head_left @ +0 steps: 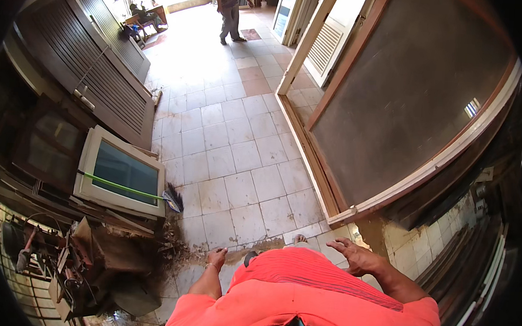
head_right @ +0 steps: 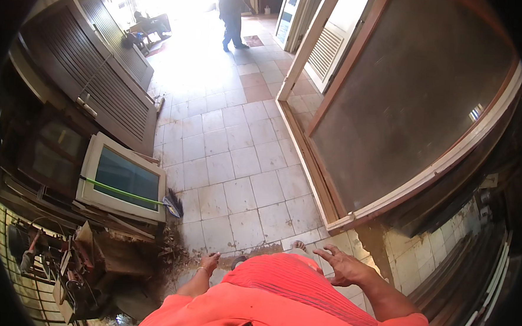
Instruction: The person marks a wooden board with a marker and square, saws into the wood, and then uses a hammer and chisel to carve out a section. They also use pliers to remove material from the wood.
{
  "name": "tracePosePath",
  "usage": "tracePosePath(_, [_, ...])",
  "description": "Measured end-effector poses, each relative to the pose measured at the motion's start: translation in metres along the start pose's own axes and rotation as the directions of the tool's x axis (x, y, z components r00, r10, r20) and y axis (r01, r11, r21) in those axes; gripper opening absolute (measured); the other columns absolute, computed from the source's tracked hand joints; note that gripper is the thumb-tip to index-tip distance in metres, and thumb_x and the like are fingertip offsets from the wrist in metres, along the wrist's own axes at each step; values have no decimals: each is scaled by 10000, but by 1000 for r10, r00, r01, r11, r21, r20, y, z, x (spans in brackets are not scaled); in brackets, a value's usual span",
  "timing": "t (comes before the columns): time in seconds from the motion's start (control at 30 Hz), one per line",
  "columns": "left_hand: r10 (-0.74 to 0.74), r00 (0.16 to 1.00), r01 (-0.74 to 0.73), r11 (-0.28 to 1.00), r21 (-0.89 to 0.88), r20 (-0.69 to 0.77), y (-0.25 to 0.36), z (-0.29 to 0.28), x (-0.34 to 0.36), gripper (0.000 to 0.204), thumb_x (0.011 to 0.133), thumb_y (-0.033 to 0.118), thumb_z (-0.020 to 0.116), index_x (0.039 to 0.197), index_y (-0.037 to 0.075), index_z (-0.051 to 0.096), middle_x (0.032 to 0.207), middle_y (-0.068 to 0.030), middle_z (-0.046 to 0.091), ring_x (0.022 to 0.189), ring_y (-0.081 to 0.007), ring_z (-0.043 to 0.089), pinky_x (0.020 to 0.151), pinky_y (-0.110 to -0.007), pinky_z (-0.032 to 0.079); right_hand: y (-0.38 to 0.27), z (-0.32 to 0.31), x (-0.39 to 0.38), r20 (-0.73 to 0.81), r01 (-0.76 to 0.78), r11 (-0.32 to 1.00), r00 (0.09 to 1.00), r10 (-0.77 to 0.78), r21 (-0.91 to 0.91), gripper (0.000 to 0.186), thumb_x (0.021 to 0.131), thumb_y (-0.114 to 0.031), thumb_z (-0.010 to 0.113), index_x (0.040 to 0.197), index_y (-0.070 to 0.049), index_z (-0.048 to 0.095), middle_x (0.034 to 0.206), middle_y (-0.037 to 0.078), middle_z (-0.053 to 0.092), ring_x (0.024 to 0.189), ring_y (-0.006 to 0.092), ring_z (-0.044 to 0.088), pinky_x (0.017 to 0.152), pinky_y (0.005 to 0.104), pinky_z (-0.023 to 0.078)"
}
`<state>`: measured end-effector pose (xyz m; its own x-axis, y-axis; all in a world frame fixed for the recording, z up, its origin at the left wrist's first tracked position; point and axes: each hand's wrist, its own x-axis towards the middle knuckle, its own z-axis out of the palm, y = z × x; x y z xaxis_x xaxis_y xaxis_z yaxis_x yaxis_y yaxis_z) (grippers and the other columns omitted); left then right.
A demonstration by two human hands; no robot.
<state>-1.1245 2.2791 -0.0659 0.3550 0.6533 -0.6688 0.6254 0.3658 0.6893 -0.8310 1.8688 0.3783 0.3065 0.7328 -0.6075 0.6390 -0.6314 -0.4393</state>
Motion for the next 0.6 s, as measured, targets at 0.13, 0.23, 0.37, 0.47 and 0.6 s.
tracePosePath(0.13, [11,1000,-13,996,92,28,-5,4,-6,405,862,343,792,1119,31,767,1071,-139,768,976,-219,707,884,-341,537,8,-10,-19,128,7,982,991,-32,190,1178,718,-384,910,1626,-179,188,1625,234,242,1382,417,472,1124,491,454])
tracePosePath(0.23, [13,999,-16,996,90,39,-16,0,-3,442,852,373,791,1123,25,764,1092,-132,768,1012,-209,704,895,-344,534,-9,-20,-29,289,-127,951,956,42,281,1227,703,-418,920,1632,-148,166,1626,234,233,1385,388,477,1132,452,456])
tracePosePath(0.37, [-8,996,-8,983,185,84,4,19,2,443,839,370,798,1116,25,765,1097,-139,766,993,-217,709,888,-344,537,29,22,-4,-69,-35,991,997,44,132,979,851,-428,782,1606,-113,245,1535,284,403,1365,418,490,1107,460,454])
tracePosePath(0.47, [36,995,-49,990,132,95,-14,-1,15,405,856,330,796,1102,10,761,1037,-119,766,878,-200,700,797,-332,547,58,3,46,-351,-293,950,883,312,107,892,908,-467,679,1560,13,306,1431,353,506,1343,437,514,1143,461,404])
tracePosePath(0.6, [32,986,-31,999,-5,165,37,-3,-15,390,891,294,777,1119,-20,734,949,-71,741,755,-164,644,679,-308,519,143,-15,74,-503,-461,695,481,718,551,885,924,-413,639,1568,45,243,1339,369,573,1235,463,596,1046,482,481])
